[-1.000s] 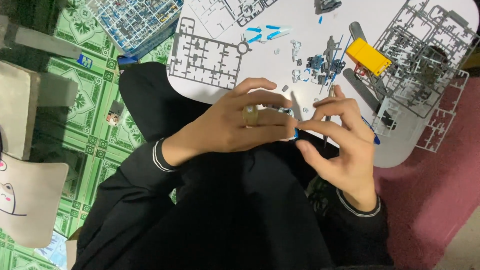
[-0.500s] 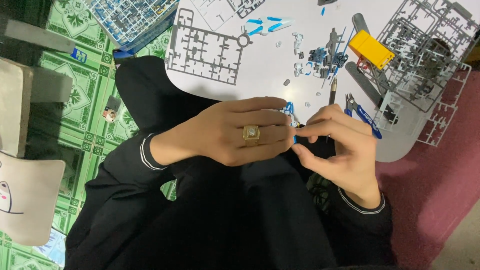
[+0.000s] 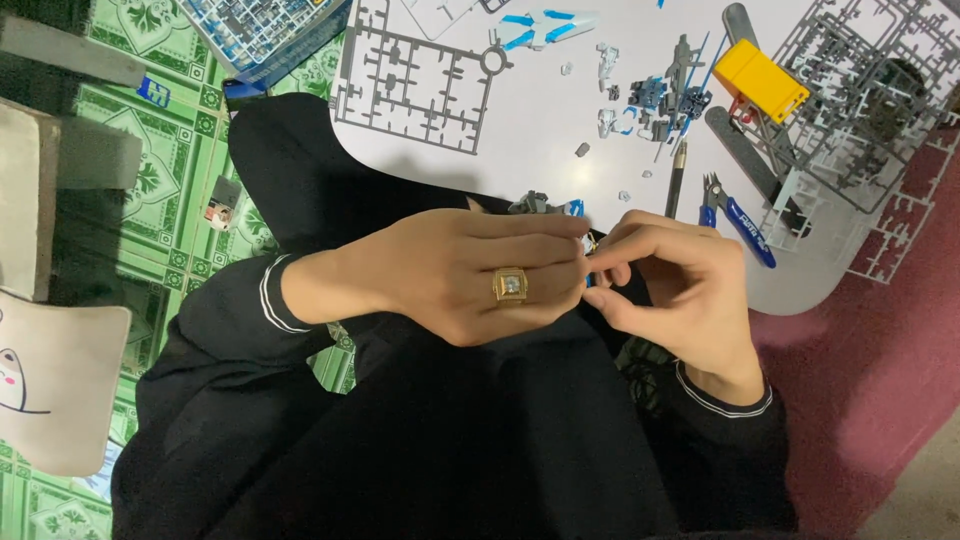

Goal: The person assembles a small plastic model kit by hand, snapping together white and blue parts on a white table. They pick up individual pieces from the table, align them, and press them into place on the growing model body.

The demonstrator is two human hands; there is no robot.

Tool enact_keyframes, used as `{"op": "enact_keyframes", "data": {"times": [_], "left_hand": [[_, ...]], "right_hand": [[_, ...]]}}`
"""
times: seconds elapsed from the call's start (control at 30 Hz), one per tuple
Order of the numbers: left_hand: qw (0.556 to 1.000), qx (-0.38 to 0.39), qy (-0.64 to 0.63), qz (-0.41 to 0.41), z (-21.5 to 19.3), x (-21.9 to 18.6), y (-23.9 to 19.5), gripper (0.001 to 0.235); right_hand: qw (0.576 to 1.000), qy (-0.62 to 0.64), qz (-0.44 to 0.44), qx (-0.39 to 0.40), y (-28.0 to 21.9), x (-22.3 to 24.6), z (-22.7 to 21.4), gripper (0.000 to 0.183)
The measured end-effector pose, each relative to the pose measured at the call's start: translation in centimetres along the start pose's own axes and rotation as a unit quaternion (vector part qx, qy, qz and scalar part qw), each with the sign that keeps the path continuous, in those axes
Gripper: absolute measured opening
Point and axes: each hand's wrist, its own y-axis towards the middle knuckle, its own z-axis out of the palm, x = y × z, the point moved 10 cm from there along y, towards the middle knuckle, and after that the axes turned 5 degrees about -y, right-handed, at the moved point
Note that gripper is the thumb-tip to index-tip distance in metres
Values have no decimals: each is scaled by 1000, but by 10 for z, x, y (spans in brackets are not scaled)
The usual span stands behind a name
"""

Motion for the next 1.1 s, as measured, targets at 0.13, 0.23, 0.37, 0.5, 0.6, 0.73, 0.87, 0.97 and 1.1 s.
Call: {"op": "enact_keyframes", "data": {"times": [0.13, 0.23, 0.37, 0.5, 0.6, 0.73, 0.87, 0.97, 1.1], "left_hand": [[1000, 7, -2, 6, 2, -1, -3, 11], [1000, 2, -15, 11, 1, -1, -3, 9], [1000, 9, -1, 13, 3, -1, -4, 11], [998, -15, -61, -23, 2, 9, -9, 13], [988, -56, -128, -66, 6, 20, -20, 15], [953, -133, -225, -155, 13, 38, -34, 20], [874, -162, -380, -255, 31, 54, -51, 25], [826, -177, -452, -286, 43, 61, -59, 26], [710, -213, -588, -323, 62, 72, -72, 25]], "right_hand": [[999, -36, -16, -6, 0, 4, 1, 21], [999, -29, -24, -1, 0, 2, 1, 22], [999, -30, -24, -11, -1, 2, -3, 17], [987, -122, -73, -74, -8, 16, -8, 15], [988, -10, -66, -141, -21, -1, -22, 13], [984, 36, -75, -160, -27, -11, -29, 15], [972, -20, -132, -191, -29, 4, -37, 13], [972, -12, -117, -203, -27, 3, -37, 12], [968, 20, -109, -224, -23, -9, -35, 14]]}}
